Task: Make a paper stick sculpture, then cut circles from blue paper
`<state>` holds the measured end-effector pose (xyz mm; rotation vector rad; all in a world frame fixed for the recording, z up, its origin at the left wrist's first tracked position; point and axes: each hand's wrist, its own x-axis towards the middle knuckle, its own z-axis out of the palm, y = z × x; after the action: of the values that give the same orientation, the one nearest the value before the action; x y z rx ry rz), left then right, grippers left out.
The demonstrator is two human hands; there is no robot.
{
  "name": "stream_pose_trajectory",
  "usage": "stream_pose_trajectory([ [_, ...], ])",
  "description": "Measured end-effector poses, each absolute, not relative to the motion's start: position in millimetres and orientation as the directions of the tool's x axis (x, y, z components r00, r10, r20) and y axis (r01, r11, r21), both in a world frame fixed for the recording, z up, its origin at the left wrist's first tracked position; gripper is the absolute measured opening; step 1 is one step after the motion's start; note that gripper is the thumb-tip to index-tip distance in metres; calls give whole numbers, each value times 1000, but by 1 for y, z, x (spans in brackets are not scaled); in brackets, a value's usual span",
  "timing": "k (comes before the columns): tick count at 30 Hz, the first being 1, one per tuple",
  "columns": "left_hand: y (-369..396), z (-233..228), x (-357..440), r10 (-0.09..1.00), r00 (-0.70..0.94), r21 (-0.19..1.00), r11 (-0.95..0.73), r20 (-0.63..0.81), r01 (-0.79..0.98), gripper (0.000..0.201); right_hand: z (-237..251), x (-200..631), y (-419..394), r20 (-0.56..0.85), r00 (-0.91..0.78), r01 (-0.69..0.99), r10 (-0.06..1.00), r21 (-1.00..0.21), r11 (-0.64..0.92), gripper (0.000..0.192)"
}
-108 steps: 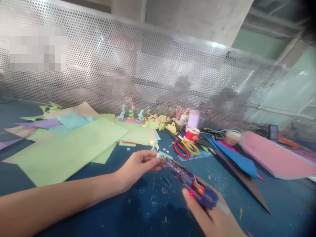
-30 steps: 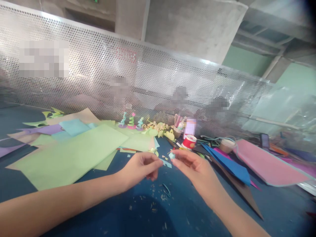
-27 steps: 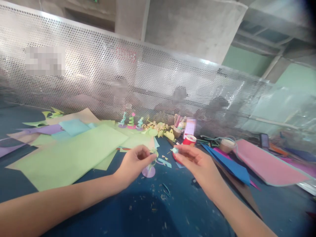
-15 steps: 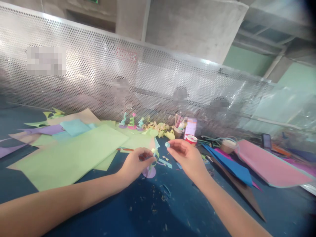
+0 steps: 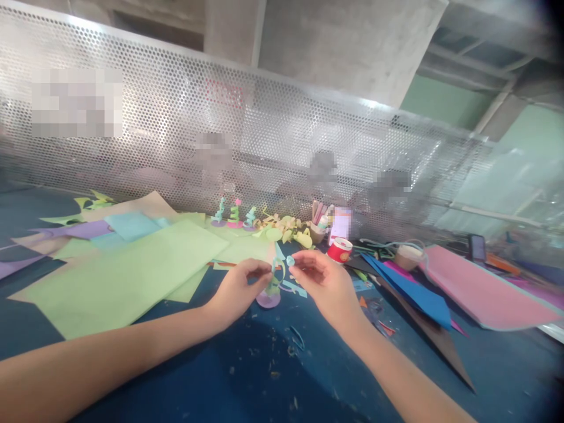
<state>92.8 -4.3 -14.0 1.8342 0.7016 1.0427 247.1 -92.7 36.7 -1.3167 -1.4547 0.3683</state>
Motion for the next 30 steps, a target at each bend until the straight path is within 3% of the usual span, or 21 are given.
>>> stream_pose_trajectory([
  [13,-12,-3,92,799,513,937,-349,314,-29,19,36,251,-95,518,199,572,832,-751,331,15],
  [30,-9,-14,94,818,511,961,-269,263,-63,23,32,240,-95,483,204,520,851,-790,324,15],
])
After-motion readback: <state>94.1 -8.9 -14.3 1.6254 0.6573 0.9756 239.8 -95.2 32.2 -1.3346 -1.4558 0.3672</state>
